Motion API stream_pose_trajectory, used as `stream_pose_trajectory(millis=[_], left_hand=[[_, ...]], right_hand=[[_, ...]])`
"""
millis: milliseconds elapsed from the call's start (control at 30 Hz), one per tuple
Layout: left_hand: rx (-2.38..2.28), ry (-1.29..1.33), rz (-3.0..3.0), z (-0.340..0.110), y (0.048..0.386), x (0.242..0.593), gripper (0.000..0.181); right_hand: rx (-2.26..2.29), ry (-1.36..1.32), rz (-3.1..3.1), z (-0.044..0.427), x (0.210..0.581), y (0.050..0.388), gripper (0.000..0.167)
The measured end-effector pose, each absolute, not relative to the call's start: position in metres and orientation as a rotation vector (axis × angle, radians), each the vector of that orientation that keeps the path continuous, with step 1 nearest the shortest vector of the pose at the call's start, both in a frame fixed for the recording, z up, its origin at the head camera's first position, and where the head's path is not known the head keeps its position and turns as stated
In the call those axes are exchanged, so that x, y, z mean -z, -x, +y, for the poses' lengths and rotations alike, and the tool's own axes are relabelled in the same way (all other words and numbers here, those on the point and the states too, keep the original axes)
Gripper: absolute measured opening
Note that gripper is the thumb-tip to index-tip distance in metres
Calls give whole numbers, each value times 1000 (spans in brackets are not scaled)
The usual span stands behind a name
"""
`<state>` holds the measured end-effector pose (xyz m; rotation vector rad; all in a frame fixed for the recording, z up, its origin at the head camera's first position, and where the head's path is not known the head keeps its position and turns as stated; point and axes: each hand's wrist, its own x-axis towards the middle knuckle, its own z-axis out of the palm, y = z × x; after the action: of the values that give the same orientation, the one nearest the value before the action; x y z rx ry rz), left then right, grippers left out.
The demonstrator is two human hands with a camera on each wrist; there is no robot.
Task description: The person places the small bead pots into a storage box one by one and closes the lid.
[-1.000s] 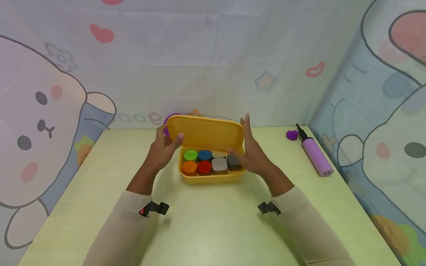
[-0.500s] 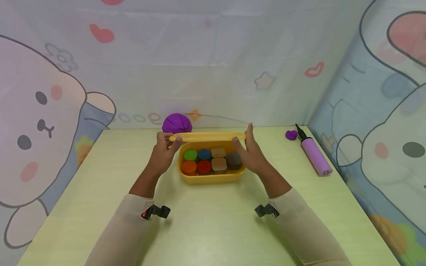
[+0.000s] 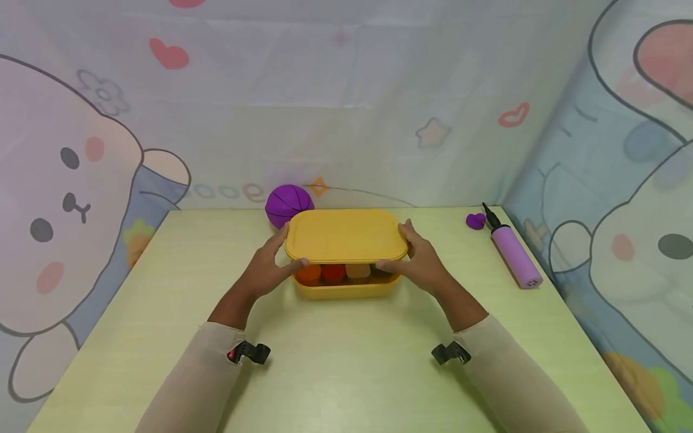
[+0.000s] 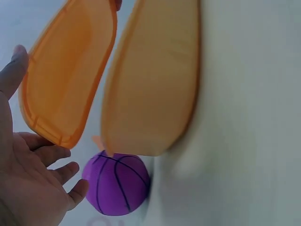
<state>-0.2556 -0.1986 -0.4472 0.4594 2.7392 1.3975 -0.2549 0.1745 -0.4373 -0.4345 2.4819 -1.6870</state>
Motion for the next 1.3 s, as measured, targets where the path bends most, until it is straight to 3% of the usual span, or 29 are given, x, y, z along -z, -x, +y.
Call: stream_pose_trajectory(millis=[433, 1300], left_hand=[[-1334, -474, 2775, -197, 250, 473, 119], [-1276, -435, 2774, -201, 250, 490, 120]], right_hand=[[1519, 434, 2612, 178, 458, 248, 119], [1419, 421, 2660, 172, 480, 253, 114]])
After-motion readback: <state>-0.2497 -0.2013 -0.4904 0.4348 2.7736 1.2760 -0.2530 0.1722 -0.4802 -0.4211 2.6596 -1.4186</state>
